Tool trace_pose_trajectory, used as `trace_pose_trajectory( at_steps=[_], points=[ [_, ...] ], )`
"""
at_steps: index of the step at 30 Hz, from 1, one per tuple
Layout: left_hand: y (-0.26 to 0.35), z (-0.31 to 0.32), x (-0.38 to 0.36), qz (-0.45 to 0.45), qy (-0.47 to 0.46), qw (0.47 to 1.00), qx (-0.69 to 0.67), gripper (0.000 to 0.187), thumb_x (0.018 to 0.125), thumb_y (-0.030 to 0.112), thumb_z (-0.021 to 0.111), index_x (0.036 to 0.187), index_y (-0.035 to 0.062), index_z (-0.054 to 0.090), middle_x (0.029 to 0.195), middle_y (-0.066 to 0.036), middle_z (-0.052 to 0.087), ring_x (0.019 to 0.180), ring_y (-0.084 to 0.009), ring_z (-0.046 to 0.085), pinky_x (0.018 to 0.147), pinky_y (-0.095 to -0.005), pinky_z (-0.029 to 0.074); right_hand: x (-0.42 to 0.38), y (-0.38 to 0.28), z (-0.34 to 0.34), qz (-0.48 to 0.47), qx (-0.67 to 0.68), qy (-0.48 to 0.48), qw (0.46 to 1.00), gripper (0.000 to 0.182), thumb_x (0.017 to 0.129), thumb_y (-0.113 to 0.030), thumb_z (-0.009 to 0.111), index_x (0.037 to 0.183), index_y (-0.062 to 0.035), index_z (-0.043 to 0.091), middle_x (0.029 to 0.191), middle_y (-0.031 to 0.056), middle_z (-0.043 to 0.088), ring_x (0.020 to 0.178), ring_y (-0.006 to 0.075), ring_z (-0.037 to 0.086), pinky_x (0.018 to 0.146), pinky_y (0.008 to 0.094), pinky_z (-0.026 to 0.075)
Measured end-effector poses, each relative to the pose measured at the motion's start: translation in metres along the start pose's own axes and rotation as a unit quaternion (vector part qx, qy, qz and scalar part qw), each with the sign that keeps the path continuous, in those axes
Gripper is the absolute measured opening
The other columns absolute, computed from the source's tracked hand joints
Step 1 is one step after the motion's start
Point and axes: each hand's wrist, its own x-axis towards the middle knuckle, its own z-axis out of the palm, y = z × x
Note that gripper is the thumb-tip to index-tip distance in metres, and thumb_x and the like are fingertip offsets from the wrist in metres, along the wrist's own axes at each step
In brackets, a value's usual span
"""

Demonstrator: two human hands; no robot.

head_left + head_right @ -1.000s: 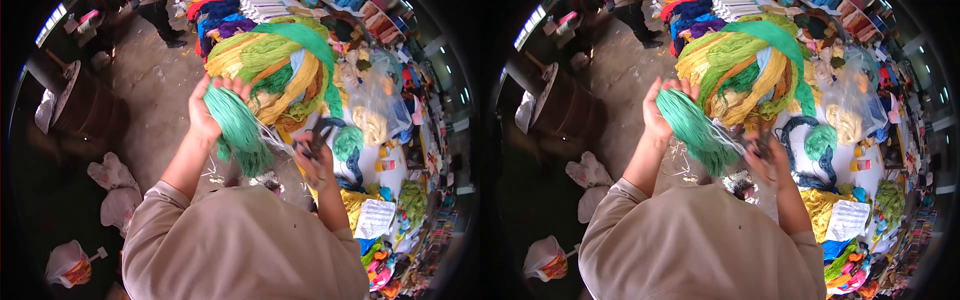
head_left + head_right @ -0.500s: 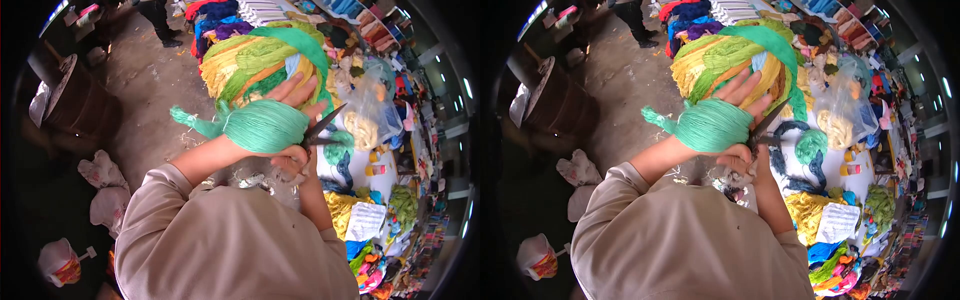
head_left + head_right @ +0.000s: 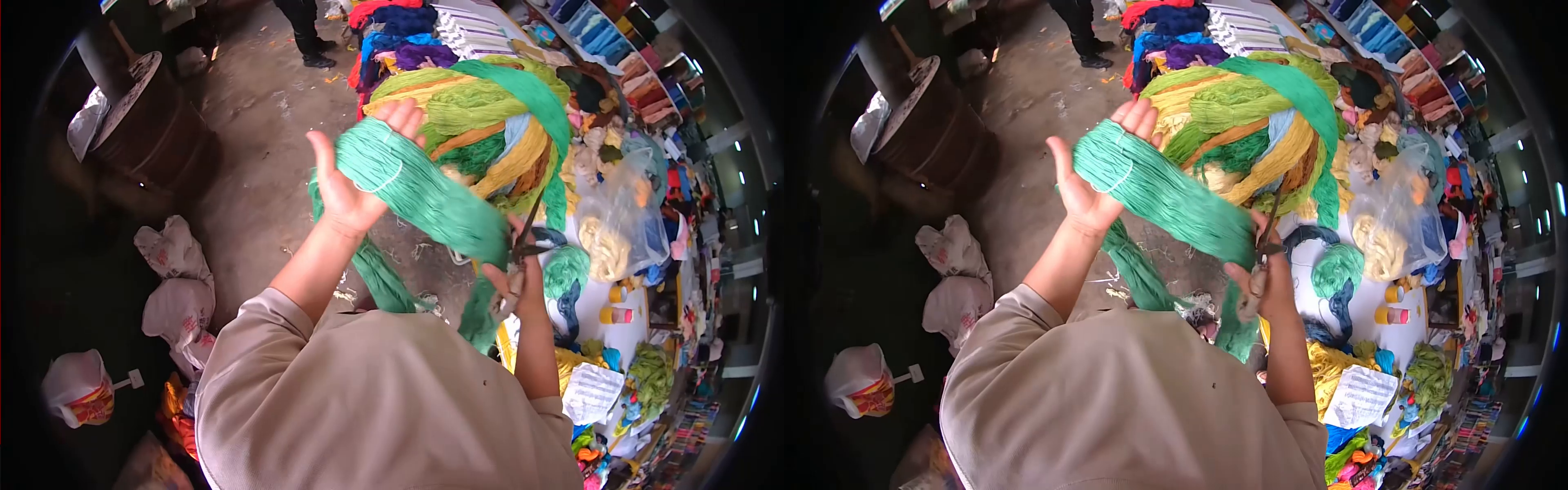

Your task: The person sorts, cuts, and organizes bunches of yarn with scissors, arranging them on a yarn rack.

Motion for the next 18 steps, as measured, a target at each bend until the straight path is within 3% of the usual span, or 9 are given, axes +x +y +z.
trace_pose_trajectory(
  at_steps=[1,3,4,5,6,7,14,16,18],
  points=[
    [-0.005,0.007,0.0,-0.024,0.014,1.0,-0.006,0.108,0.085,0.082,0.031,0.148,-0.0059,0.029,0.154,-0.024,0.033,0.143,-0.0363,0.033,0.118,-0.0505,0.027,0.0,0.003,0.005,0.05,0.066,-0.003,0.997,0.081,0.073,0.008,0.076,0.144,-0.0086,0.041,0.127,0.0066,0.056,0.123,0.0183,0.049,0.105,0.033,0.039],
    [-0.013,0.009,-0.004,-0.082,0.003,0.997,0.012,0.104,0.09,0.076,0.033,0.15,-0.0075,0.024,0.156,-0.022,0.031,0.144,-0.0355,0.032,0.119,-0.0492,0.025,-0.002,-0.003,0.004,0.009,0.038,-0.034,0.999,0.07,0.076,0.007,0.071,0.14,-0.0104,0.048,0.113,0.0036,0.057,0.106,0.0144,0.059,0.088,0.0281,0.05],
    [-0.019,0.011,-0.006,-0.099,0.01,0.995,-0.011,0.103,0.09,0.076,0.033,0.15,-0.0073,0.025,0.156,-0.021,0.031,0.144,-0.0352,0.033,0.119,-0.0486,0.026,0.002,-0.018,-0.003,0.248,0.279,-0.086,0.924,0.06,0.079,0.01,0.064,0.134,-0.0109,0.056,0.092,-0.0001,0.055,0.081,0.0077,0.061,0.067,0.0217,0.052],
    [-0.023,0.013,-0.007,-0.118,0.015,0.992,-0.033,0.102,0.091,0.075,0.033,0.15,-0.0072,0.025,0.155,-0.021,0.032,0.143,-0.0349,0.034,0.118,-0.0481,0.028,0.008,-0.051,0.003,0.273,0.22,-0.127,0.928,0.049,0.083,0.011,0.058,0.128,-0.0096,0.062,0.081,-0.0015,0.055,0.069,0.0053,0.06,0.057,0.0191,0.049],
    [-0.027,0.011,-0.006,-0.127,-0.009,0.989,-0.073,0.098,0.093,0.073,0.033,0.15,-0.0069,0.024,0.156,-0.021,0.032,0.142,-0.0342,0.036,0.117,-0.0476,0.03,0.007,-0.052,0.012,0.251,0.157,-0.151,0.943,0.042,0.088,0.006,0.055,0.126,-0.009,0.064,0.075,-0.0023,0.055,0.071,0.0054,0.061,0.059,0.0186,0.049],
    [-0.029,0.01,-0.006,-0.13,-0.009,0.989,-0.073,0.098,0.093,0.073,0.033,0.15,-0.0069,0.024,0.156,-0.021,0.032,0.142,-0.0342,0.036,0.117,-0.0476,0.03,0.005,-0.053,0.021,0.218,0.118,-0.168,0.954,0.035,0.099,-0.017,0.045,0.126,-0.0049,0.063,0.074,-0.0001,0.061,0.055,0.0038,0.051,0.049,0.0174,0.036],
    [-0.026,0.005,-0.004,-0.13,-0.017,0.983,-0.129,0.091,0.097,0.066,0.032,0.151,-0.0065,0.022,0.157,-0.021,0.03,0.143,-0.0344,0.034,0.116,-0.0484,0.031,0.004,-0.04,0.025,0.336,0.228,-0.166,0.898,0.035,0.097,-0.013,0.046,0.127,-0.0038,0.062,0.074,-0.0005,0.061,0.055,0.0032,0.05,0.048,0.0175,0.033],
    [-0.025,0.004,-0.004,-0.124,-0.015,0.984,-0.127,0.091,0.097,0.066,0.031,0.151,-0.0065,0.022,0.157,-0.021,0.03,0.143,-0.0343,0.034,0.116,-0.0486,0.031,0.006,-0.043,0.021,0.36,0.259,-0.184,0.877,0.032,0.098,-0.008,0.045,0.124,-0.0053,0.065,0.082,0.0014,0.057,0.072,0.0089,0.065,0.062,0.0193,0.052],
    [-0.025,0.003,-0.005,-0.126,-0.016,0.985,-0.118,0.091,0.097,0.067,0.033,0.151,-0.0067,0.023,0.156,-0.02,0.031,0.143,-0.0343,0.035,0.117,-0.0488,0.031,0.008,-0.04,0.022,0.35,0.244,-0.189,0.884,0.032,0.098,-0.007,0.046,0.123,-0.0053,0.065,0.082,0.0016,0.057,0.072,0.009,0.065,0.062,0.0195,0.052]
  ],
)
